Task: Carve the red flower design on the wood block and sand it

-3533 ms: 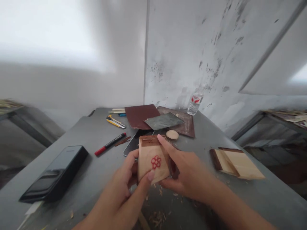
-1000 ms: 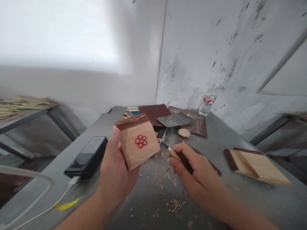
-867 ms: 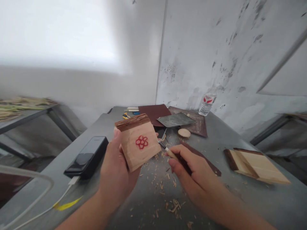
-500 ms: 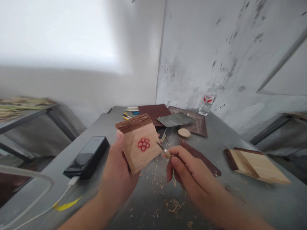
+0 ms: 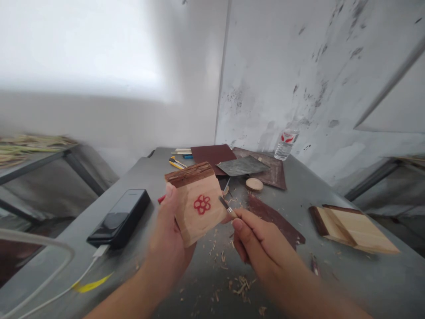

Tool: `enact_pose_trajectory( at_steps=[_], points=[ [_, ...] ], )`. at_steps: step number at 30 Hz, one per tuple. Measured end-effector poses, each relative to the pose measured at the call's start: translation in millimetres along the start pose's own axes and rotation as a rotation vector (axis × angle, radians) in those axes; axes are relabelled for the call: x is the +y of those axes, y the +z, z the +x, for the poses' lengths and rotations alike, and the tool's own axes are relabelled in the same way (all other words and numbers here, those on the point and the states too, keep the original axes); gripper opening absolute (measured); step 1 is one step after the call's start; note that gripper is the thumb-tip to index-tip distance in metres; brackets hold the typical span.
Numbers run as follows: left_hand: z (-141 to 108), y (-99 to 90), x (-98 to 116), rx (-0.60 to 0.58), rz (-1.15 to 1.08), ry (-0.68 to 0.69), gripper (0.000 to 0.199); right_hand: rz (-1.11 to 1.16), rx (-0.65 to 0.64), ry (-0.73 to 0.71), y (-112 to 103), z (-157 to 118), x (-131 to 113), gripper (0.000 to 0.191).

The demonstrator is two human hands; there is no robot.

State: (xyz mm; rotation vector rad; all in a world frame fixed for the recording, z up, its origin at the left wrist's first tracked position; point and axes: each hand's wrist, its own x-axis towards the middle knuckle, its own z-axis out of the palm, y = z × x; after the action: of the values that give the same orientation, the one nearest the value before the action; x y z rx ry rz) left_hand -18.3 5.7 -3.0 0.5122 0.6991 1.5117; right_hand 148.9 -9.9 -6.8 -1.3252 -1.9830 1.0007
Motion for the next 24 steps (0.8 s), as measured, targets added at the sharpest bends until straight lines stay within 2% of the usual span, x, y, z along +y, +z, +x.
enact_pose_trajectory(
  at_steps=[2,4,10,15,20,24],
  points=[
    [-1.6,3.9,-2.3,0.040,-0.013,-0.003,0.039,-0.014,0.021,-0.003,0.5,-1.3,-0.3,0.036],
    [-4.1,6.7,-4.2,0.040,-0.014,-0.042,0.033,-0.056,0.048,0.007,0.6,-2.8,-1.1,0.036],
    [-10.9,1.4,-1.9,-0.045,0.076,-0.130,0.012,-0.181,0.076,-0.028,-0.9,-3.8,-3.2,0.038],
    [-10.6,-5.6,-4.5,-0.139,0.135,-0.177,0.019,-0.201,0.051,-0.048,-2.2,-5.1,-1.2,0.036],
    [-8.9,-6.2,-9.0,-0.006,0.115,-0.048,0.026,-0.206,0.038,-0.050,-4.3,-7.5,0.4,0.037],
    [-10.8,-6.8,-9.4,-0.072,0.118,-0.042,0.031,-0.162,-0.019,-0.022,-7.5,-8.1,3.0,0.043]
  ],
)
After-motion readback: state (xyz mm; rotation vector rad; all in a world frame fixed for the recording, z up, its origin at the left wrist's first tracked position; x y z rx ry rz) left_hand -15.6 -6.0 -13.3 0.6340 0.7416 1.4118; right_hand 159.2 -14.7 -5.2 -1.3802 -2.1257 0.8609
